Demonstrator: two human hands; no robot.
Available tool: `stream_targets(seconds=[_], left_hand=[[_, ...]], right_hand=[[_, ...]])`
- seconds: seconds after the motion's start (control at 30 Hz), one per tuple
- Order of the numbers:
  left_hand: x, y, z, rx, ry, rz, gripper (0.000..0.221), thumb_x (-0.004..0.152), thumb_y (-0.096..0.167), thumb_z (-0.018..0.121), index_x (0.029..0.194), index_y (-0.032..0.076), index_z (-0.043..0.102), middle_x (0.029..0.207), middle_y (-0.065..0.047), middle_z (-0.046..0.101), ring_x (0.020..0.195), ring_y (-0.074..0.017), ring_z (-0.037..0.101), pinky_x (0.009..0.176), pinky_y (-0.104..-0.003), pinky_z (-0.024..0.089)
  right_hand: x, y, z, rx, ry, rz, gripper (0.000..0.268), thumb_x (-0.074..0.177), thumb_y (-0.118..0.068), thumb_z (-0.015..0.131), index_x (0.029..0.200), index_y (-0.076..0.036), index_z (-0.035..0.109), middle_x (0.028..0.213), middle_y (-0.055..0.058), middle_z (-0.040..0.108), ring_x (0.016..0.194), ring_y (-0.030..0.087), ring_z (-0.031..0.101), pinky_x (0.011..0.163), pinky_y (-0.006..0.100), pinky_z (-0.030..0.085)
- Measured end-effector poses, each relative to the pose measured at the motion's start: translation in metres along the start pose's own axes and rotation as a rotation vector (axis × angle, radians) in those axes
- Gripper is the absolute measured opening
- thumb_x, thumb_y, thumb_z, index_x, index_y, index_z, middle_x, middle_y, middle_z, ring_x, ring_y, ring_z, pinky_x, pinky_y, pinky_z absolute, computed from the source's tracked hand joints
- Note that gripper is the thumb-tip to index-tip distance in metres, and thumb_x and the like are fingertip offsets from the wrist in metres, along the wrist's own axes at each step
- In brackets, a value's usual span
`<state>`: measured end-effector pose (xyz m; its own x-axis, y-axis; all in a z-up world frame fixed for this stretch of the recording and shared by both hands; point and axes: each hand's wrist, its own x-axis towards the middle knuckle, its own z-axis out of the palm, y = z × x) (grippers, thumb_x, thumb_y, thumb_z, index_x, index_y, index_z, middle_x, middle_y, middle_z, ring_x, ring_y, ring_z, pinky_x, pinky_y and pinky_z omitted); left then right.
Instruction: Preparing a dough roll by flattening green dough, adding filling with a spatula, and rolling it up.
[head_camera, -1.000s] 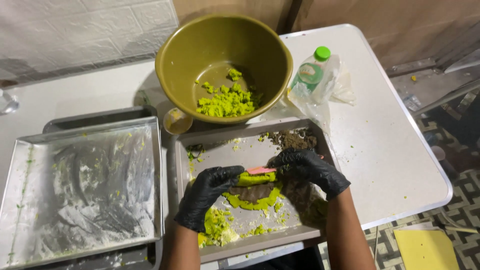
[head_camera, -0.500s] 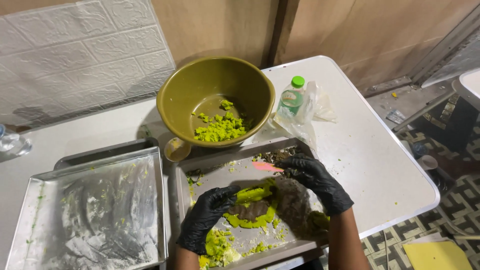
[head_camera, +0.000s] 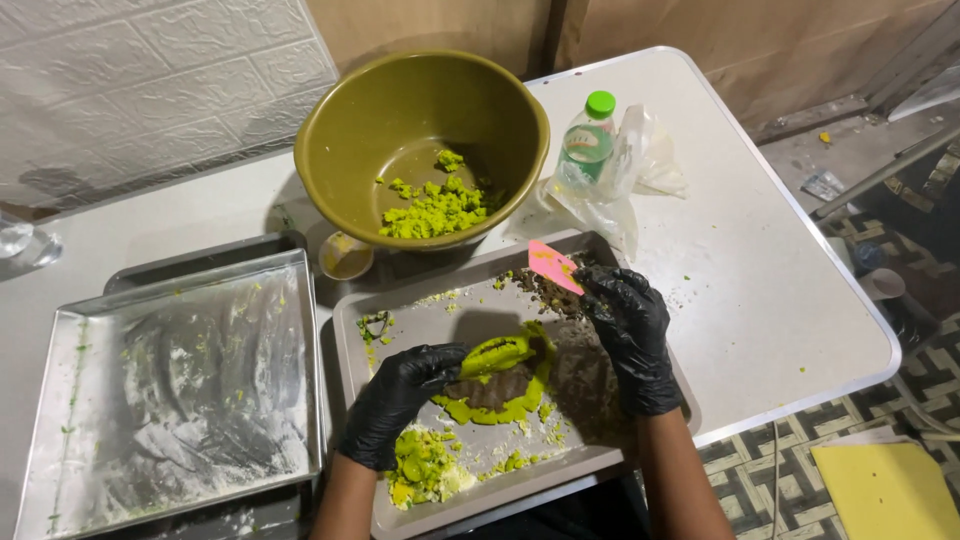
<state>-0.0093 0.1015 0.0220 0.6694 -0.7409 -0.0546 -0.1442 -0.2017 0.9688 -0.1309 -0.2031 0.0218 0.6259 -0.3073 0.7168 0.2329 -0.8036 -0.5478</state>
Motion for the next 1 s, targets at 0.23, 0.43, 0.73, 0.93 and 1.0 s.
stream_targets(seconds=[0.23,0.43,0.73,0.93,1.0], left_hand=[[0.023,0.024,0.009,0.431,-0.059,0.119,0.065,0.081,0.038,0.081,0.142,0.023,0.063,0.111,-0.012,0.073,0.107,-0.0351,0.068,0.095,-0.048,0.055],[0.04,0.031,0.026,0.415,-0.044,0.18,0.048,0.082,0.036,0.081,0.129,0.029,0.073,0.127,-0.005,0.071,0.116,-0.031,0.066,0.106,-0.042,0.05],[0.055,-0.004,0.022,0.398,-0.045,0.28,0.043,0.083,0.033,0.084,0.124,0.023,0.076,0.122,-0.008,0.076,0.121,-0.0268,0.066,0.12,-0.044,0.029],[0.063,-0.011,0.018,0.376,-0.098,0.285,0.04,0.087,0.032,0.08,0.126,0.024,0.074,0.124,-0.005,0.076,0.131,-0.0213,0.06,0.126,-0.048,0.008],[0.063,-0.014,0.015,0.4,-0.104,0.296,0.04,0.088,0.032,0.08,0.127,0.026,0.073,0.124,-0.003,0.076,0.133,-0.0198,0.058,0.126,-0.05,0.007]], right_hand=[[0.008,-0.009,0.0,0.048,0.088,0.201,0.024,0.081,-0.012,0.086,0.105,-0.011,0.081,0.097,0.013,0.073,0.094,0.036,0.072,0.084,0.043,0.058],[0.009,-0.014,-0.005,-0.084,-0.027,0.225,0.023,0.085,-0.022,0.081,0.108,-0.019,0.08,0.102,0.009,0.074,0.099,0.035,0.071,0.087,0.047,0.055],[0.007,-0.011,-0.001,-0.225,-0.184,0.383,0.029,0.085,-0.032,0.077,0.114,-0.03,0.076,0.104,0.006,0.072,0.102,0.034,0.069,0.093,0.044,0.049],[0.007,-0.005,0.002,-0.217,-0.201,0.381,0.032,0.086,-0.035,0.076,0.118,-0.031,0.075,0.104,0.006,0.072,0.102,0.035,0.068,0.094,0.045,0.049],[0.006,-0.002,0.004,-0.233,-0.209,0.373,0.032,0.085,-0.034,0.077,0.116,-0.03,0.076,0.103,0.005,0.071,0.1,0.033,0.069,0.093,0.044,0.05]])
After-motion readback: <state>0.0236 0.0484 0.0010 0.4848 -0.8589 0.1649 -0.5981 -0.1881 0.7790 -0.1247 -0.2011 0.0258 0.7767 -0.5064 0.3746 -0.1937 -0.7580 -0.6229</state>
